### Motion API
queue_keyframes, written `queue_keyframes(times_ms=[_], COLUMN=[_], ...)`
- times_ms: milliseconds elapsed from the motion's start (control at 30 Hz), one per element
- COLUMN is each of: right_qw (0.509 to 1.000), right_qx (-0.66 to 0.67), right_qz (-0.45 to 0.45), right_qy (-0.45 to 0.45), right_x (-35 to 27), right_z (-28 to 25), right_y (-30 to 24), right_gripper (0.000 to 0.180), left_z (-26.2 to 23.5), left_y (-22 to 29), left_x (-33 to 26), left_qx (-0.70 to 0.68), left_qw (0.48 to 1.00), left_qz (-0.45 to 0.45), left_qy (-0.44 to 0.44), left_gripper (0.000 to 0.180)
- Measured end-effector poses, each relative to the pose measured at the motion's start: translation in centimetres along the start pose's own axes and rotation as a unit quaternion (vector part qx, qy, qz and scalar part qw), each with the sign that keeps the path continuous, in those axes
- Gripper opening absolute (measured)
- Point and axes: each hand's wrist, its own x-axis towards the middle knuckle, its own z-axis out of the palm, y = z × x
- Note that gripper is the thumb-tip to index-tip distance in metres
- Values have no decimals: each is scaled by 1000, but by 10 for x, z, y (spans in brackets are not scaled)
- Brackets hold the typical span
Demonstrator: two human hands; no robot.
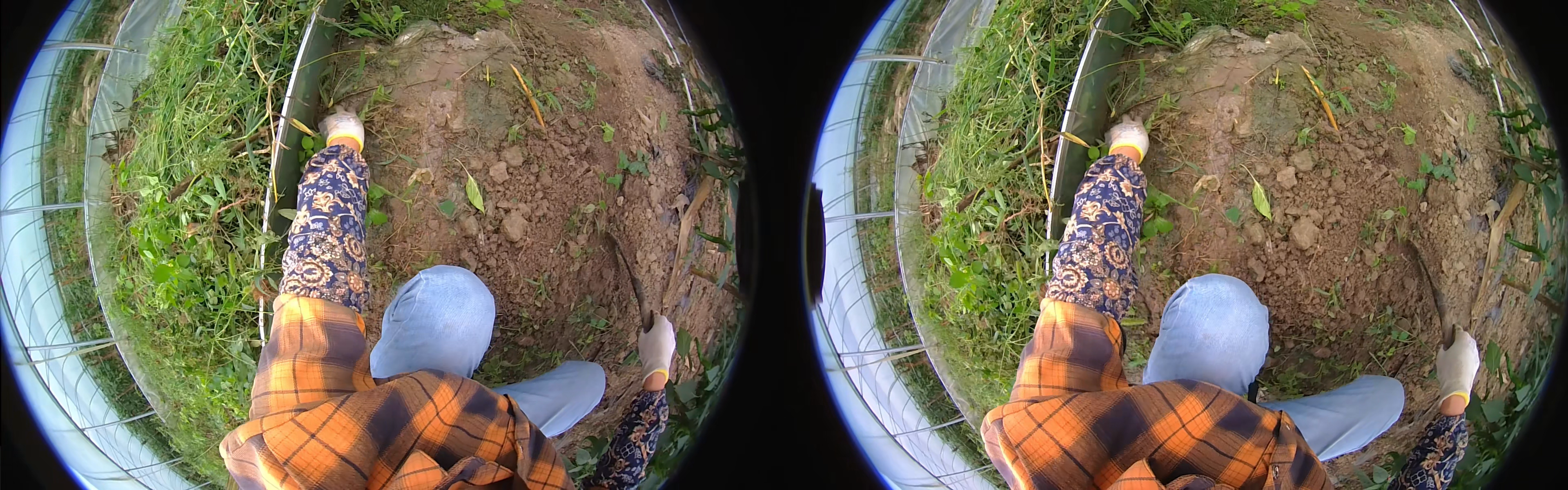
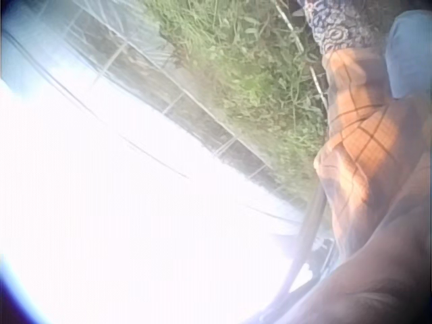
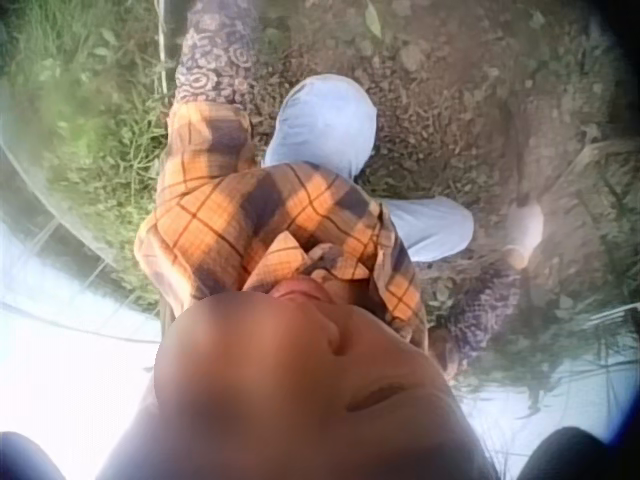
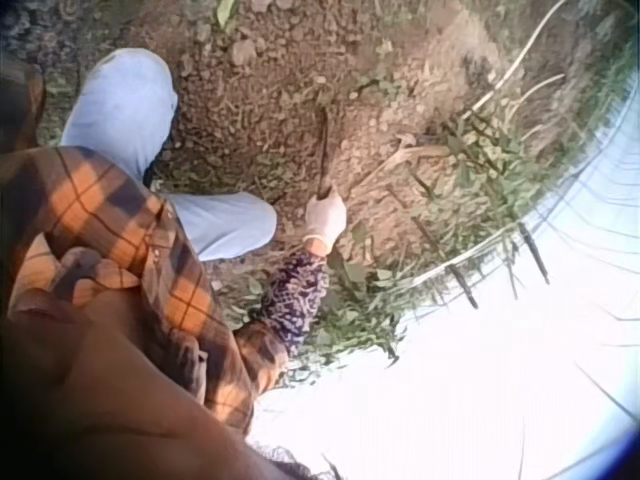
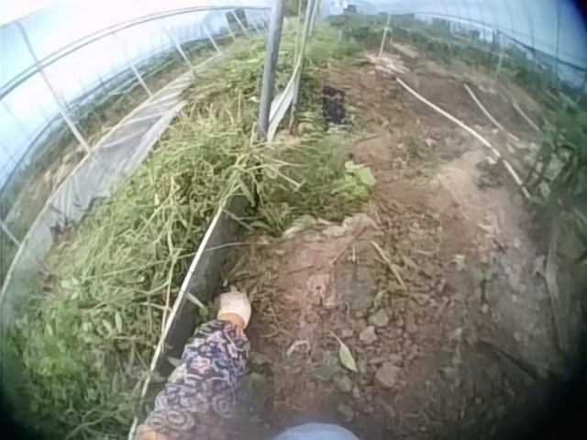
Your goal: The person kneels in a garden bed and uses a sickle to cut weeds at the base, then pulls them out by hand. The person repeatedly cuts and removes weeds, clearing patches of soil around existing plants.
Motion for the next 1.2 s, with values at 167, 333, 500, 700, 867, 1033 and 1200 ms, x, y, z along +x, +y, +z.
queue_keyframes(times_ms=[167, 333, 500, 700, 867, 1033, 1200], right_qw=[1000, 999, 998, 999, 999, 999, 1000], right_qx=[7, 7, 7, -6, 5, 8, -7], right_qz=[-10, -26, -40, -23, -29, -28, -21], right_qy=[12, 27, 40, 27, 38, 28, 17], right_x=[2, -2, 0, -3, 2, -1, 3], right_z=[4, 2, 3, 7, 10, 6, 3], right_y=[9, 9, 14, 13, 8, 11, 8], right_gripper=[22, 20, 18, 16, 17, 22, 26], left_z=[22, 52, 59, 21, 39, 38, 72], left_y=[-6, 25, 124, 89, -15, -15, 32], left_x=[-10, -59, -149, -121, -38, -31, -76], left_qx=[-89, -254, -426, -254, -240, -339, -487], left_qw=[994, 962, 876, 961, 945, 916, 851], left_qz=[-49, 6, 223, 90, -209, -206, 25], left_qy=[28, 102, -40, 54, 73, 66, 195], left_gripper=[28, 45, 36, 46, 55, 35, 30])
